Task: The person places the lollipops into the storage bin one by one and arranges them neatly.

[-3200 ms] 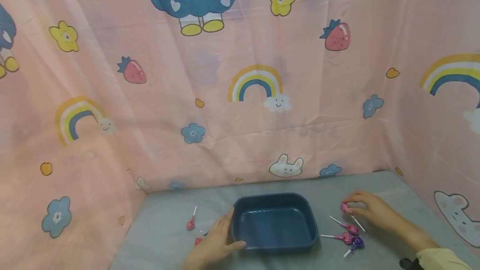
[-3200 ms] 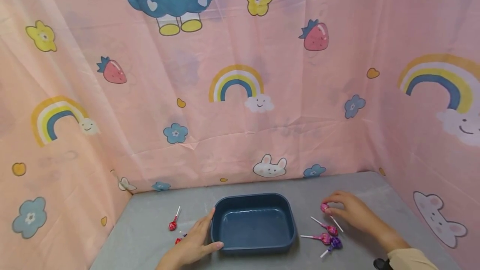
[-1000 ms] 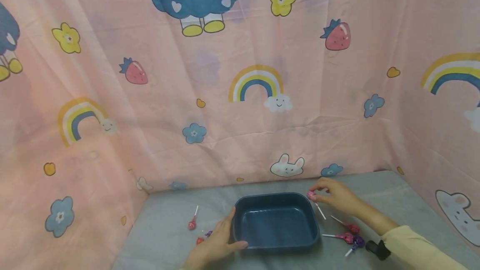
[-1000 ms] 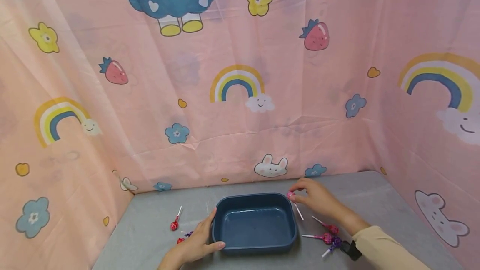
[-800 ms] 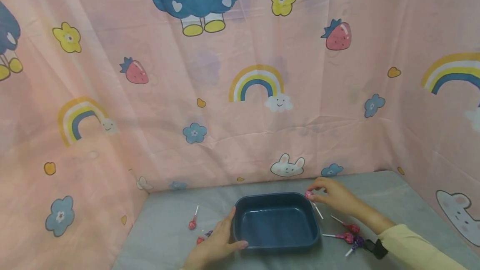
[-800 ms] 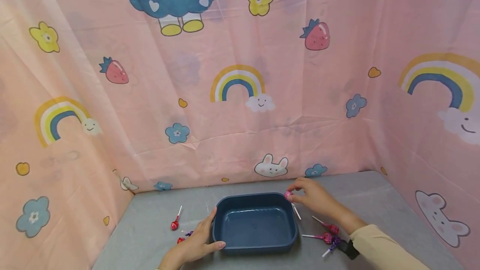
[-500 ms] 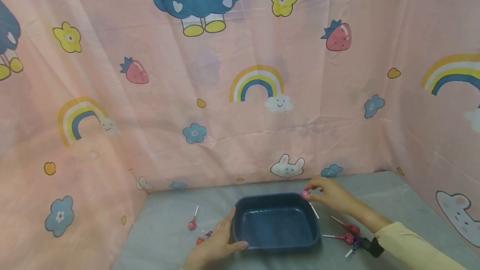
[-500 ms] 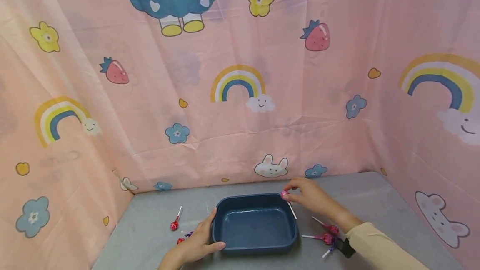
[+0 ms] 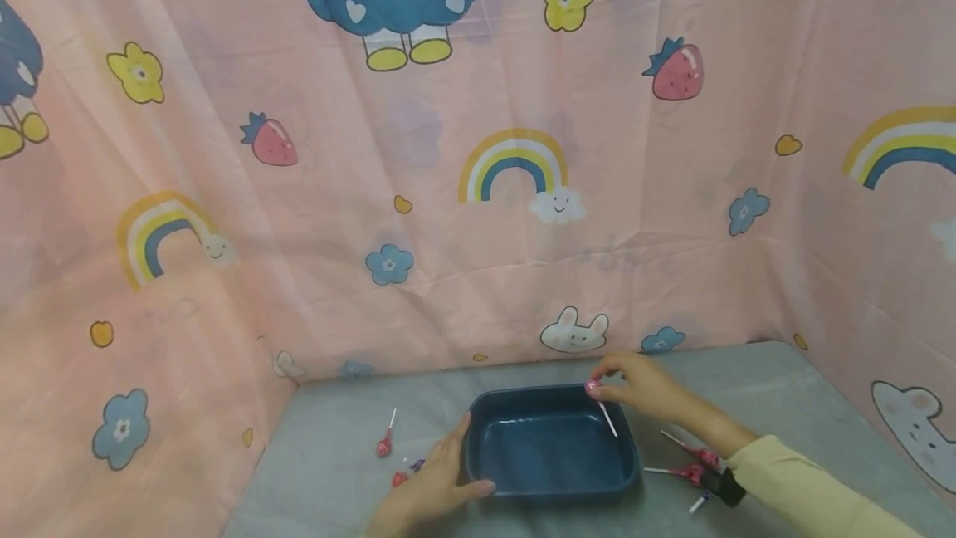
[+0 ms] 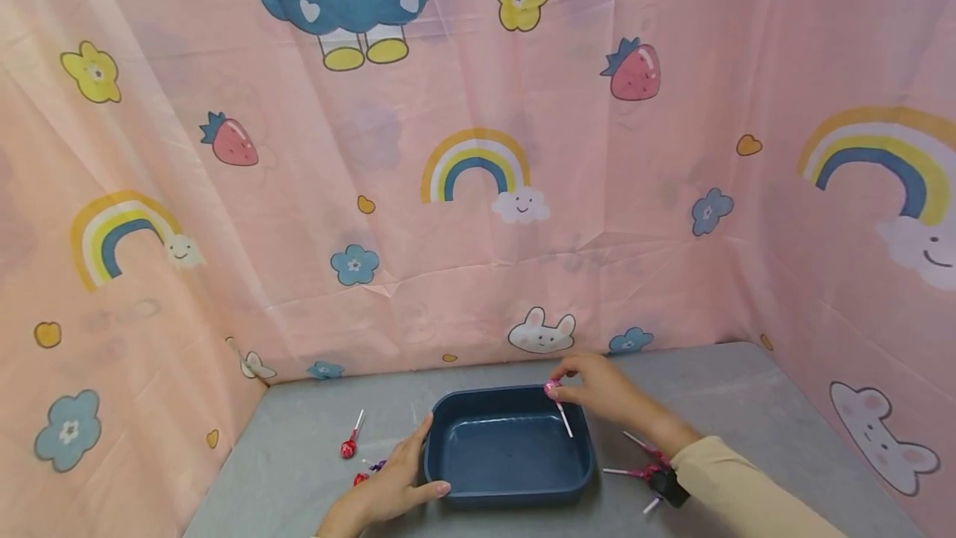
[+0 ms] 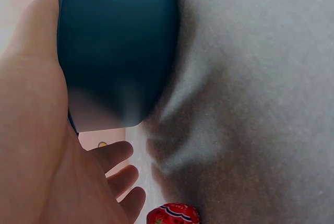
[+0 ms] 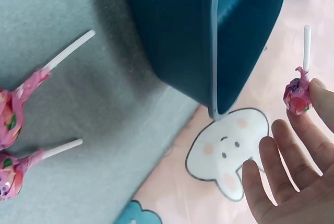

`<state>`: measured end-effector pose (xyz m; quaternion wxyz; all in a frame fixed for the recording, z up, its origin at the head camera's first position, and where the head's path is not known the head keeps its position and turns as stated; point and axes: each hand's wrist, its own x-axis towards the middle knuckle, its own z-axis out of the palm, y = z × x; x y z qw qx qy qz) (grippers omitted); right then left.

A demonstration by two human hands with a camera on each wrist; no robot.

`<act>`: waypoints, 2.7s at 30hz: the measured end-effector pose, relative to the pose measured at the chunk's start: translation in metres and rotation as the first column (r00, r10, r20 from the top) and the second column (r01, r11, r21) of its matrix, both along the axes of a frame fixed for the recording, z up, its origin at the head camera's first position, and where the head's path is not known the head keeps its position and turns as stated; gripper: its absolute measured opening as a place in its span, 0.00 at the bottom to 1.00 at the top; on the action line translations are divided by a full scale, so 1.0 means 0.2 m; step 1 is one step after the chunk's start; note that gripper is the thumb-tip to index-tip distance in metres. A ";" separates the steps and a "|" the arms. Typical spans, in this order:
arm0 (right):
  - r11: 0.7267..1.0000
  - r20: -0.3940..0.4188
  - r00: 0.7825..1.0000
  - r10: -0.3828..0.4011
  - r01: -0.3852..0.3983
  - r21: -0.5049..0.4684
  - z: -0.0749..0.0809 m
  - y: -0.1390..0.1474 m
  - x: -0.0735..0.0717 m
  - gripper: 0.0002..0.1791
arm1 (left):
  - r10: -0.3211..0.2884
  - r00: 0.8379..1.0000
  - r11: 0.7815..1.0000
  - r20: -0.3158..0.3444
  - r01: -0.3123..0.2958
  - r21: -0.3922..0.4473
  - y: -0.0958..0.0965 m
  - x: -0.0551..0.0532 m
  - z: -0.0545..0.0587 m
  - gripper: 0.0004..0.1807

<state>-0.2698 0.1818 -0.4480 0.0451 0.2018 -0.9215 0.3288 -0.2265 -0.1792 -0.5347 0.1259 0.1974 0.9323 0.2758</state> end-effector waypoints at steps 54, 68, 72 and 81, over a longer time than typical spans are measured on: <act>0.998 -0.046 0.999 0.025 -0.027 -0.054 -0.07 -0.35 -0.05 0.07 | 0.016 0.999 1.000 0.033 -0.016 0.027 0.01 0.02 0.04 0.58; 0.998 -0.063 0.998 0.028 -0.032 -0.062 -0.08 -0.45 -0.01 0.09 | 0.002 1.000 0.999 0.018 -0.003 0.039 0.01 0.01 0.03 0.57; 0.996 -0.042 0.999 0.026 -0.029 -0.079 -0.09 -0.47 -0.01 0.10 | 0.003 1.000 0.999 0.009 -0.004 0.032 0.01 0.00 0.02 0.57; 0.992 -0.005 1.000 0.027 -0.027 -0.121 -0.14 -0.52 -0.03 0.09 | 0.009 1.000 1.000 0.026 -0.009 0.026 0.01 0.01 0.02 0.57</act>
